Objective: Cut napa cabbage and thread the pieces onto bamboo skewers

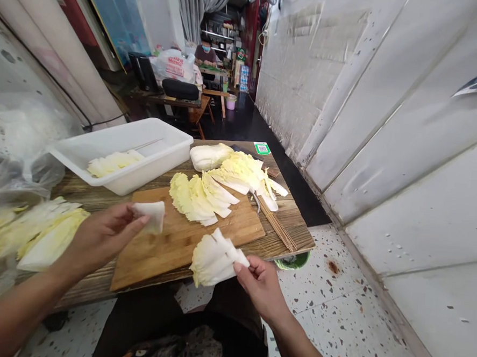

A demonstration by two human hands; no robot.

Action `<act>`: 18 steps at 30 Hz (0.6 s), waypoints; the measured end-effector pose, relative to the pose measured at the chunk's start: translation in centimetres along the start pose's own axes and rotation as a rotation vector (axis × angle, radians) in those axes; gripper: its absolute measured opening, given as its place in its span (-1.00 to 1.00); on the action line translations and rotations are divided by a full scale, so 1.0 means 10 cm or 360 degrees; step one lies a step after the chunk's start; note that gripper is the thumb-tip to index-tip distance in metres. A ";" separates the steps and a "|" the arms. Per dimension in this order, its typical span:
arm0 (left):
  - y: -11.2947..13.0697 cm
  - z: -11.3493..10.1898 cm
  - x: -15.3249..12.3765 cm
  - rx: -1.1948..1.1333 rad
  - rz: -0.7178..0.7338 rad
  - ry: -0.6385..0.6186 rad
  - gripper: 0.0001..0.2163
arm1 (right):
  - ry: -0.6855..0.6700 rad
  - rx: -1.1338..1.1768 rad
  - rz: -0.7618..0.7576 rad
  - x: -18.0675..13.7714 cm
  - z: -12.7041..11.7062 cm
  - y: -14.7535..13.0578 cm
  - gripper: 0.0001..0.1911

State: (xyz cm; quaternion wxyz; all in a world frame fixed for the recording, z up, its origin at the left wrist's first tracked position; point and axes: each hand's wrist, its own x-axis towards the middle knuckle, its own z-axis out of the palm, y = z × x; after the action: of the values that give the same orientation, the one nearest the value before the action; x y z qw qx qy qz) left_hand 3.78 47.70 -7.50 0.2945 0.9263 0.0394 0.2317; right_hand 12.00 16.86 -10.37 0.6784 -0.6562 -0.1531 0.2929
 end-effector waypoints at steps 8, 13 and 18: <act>0.47 -0.17 -0.26 -0.1915 -0.1722 -0.0379 -0.50 | -0.0486 -0.0557 -0.0076 0.00 0.10 -0.41 -0.55; 0.50 -0.12 -0.35 -0.1996 -0.1829 -0.0443 -0.61 | -0.0558 -0.0486 0.0002 -0.02 0.12 -0.42 -0.53; 0.46 -0.10 -0.36 -0.1950 -0.1798 -0.0523 -0.63 | -0.0539 -0.0438 0.0052 -0.04 0.11 -0.42 -0.51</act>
State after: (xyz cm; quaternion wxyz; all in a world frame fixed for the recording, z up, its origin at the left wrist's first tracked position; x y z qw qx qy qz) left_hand -0.20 43.70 -5.65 0.8177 0.4662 0.3202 -0.1073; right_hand 11.84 17.61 -6.06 0.5422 -0.6864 -0.2927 0.3863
